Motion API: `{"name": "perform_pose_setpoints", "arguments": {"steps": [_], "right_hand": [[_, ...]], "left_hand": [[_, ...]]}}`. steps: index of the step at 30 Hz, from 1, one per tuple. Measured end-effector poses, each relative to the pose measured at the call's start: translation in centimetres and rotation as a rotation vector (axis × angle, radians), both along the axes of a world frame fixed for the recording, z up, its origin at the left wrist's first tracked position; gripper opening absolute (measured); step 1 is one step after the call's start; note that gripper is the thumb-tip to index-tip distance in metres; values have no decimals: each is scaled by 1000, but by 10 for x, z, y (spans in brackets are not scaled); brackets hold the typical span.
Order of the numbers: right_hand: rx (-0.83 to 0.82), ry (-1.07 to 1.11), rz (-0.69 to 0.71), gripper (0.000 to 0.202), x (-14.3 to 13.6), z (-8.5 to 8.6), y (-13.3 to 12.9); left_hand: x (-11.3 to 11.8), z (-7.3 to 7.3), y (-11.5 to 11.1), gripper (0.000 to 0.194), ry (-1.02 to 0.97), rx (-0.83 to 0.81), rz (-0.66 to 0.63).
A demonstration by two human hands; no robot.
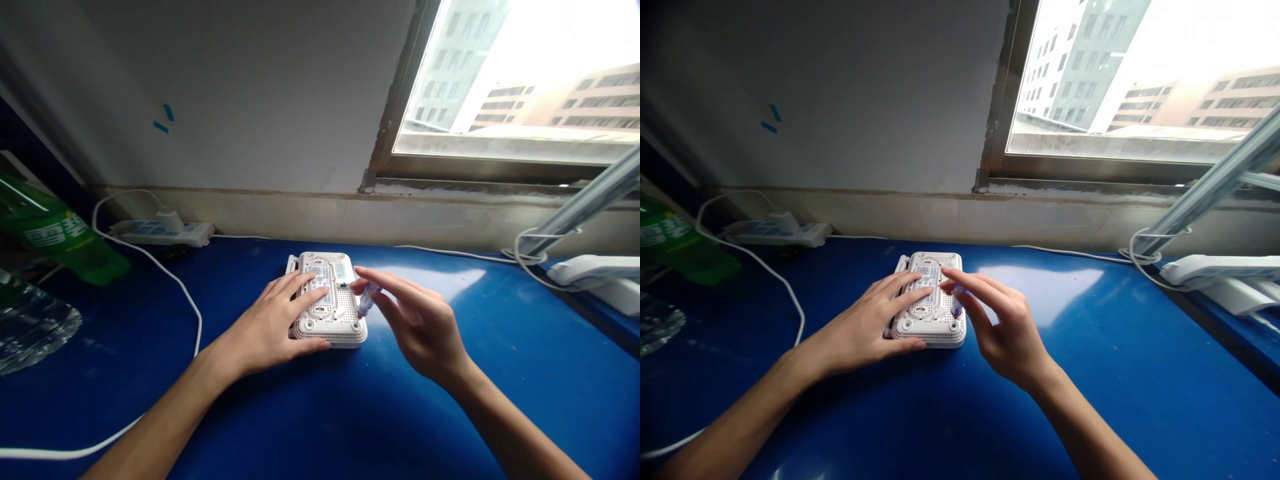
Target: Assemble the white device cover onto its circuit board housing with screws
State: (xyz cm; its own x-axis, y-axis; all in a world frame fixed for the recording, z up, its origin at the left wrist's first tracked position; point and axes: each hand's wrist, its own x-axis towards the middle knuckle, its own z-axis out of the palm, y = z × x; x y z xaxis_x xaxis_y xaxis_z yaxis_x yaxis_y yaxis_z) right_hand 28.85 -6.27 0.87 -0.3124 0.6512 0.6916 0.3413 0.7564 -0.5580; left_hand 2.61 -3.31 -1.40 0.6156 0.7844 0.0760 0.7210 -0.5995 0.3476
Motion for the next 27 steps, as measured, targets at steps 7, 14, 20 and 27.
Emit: {"name": "perform_pose_setpoints", "arguments": {"steps": [7, 14, 20, 27], "right_hand": [[31, 15, -96, 33, 0, 0, 1], [-27, -1, 39, 49, -2, 0, 1], [14, 25, -82, 19, -7, -4, 0], [-45, -36, 12, 48, 1, -5, 4]], "left_hand": [[0, 1, 0, 84, -30, -1, -1], [1, 1, 0, 85, -22, -4, 1], [1, 2, -1, 84, -19, 14, -9], [0, 1, -1, 84, -32, 2, -8]]}}
